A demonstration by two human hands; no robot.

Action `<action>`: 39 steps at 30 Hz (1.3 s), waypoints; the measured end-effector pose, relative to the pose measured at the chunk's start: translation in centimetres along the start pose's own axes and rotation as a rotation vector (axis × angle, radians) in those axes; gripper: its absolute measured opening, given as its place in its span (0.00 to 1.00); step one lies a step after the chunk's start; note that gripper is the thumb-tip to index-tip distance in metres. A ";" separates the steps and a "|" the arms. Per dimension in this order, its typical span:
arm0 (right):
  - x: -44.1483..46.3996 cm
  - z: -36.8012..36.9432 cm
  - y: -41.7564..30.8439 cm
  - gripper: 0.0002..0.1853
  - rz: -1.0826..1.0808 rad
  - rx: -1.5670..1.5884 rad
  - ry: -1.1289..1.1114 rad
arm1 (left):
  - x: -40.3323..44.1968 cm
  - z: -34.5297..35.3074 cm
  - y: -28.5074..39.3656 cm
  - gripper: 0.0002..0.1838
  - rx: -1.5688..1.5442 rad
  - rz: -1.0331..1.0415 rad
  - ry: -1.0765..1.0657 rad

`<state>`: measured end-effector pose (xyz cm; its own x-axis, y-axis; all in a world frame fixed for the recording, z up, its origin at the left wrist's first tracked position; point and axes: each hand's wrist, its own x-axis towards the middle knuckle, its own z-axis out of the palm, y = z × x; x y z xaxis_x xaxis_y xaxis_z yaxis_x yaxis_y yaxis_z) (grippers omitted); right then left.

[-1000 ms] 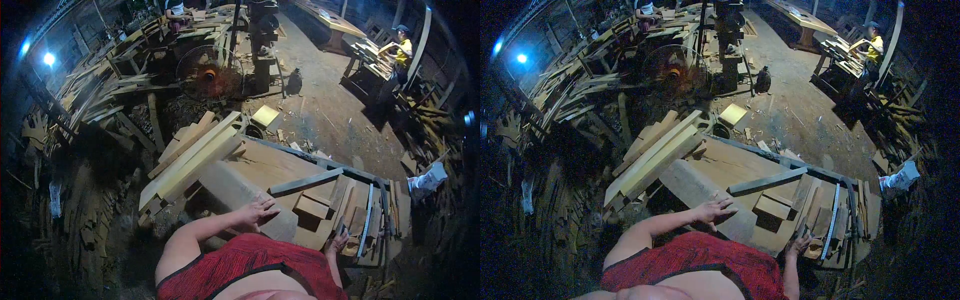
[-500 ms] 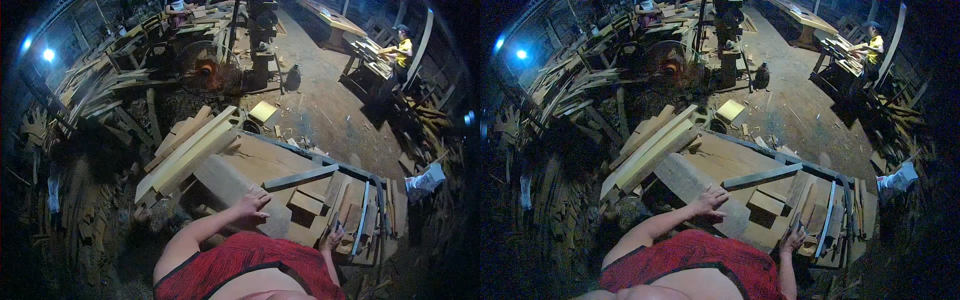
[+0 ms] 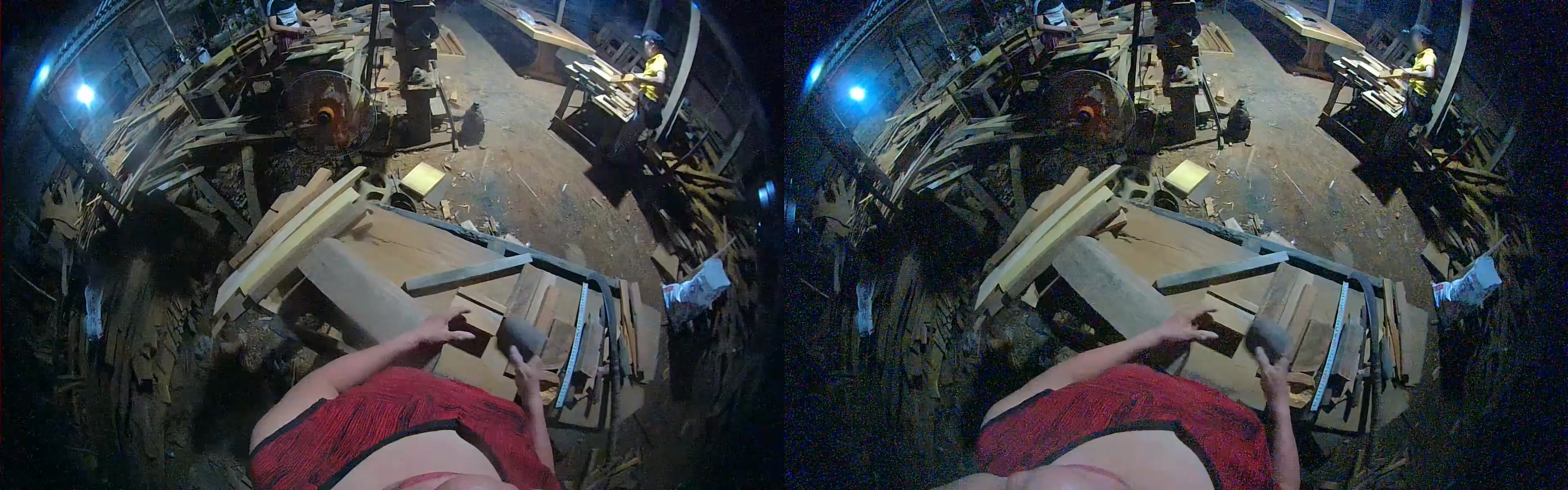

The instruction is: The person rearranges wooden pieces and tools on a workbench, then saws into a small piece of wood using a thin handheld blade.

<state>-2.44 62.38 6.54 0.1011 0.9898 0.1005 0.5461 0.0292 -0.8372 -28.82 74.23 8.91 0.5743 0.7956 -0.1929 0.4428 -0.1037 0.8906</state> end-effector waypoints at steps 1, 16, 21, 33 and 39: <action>1.1 -0.4 -5.1 0.24 0.217 0.310 -0.075 | 0.0 0.7 1.2 0.34 0.002 0.001 0.002; 4.5 -1.9 -5.2 0.19 -0.011 -0.358 -0.501 | 5.7 -0.5 -1.6 0.18 -0.560 -0.352 0.138; 7.4 1.6 -19.5 0.19 -0.447 0.327 -0.730 | 11.7 -3.2 -4.0 0.17 -1.340 -0.213 0.194; 4.7 4.7 -32.0 0.35 -0.808 1.016 -1.581 | 8.6 -1.1 -3.1 0.27 -1.516 -0.596 0.338; 8.5 11.1 -23.0 0.24 -0.799 0.813 -1.587 | 9.0 -3.4 -8.4 0.24 -1.485 -0.382 -0.057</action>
<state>-23.37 71.72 20.70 -0.9064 -0.0870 0.4133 -0.4183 0.0488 -0.9070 -29.73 84.24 1.07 0.6300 0.6081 -0.4830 -0.4798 0.7938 0.3736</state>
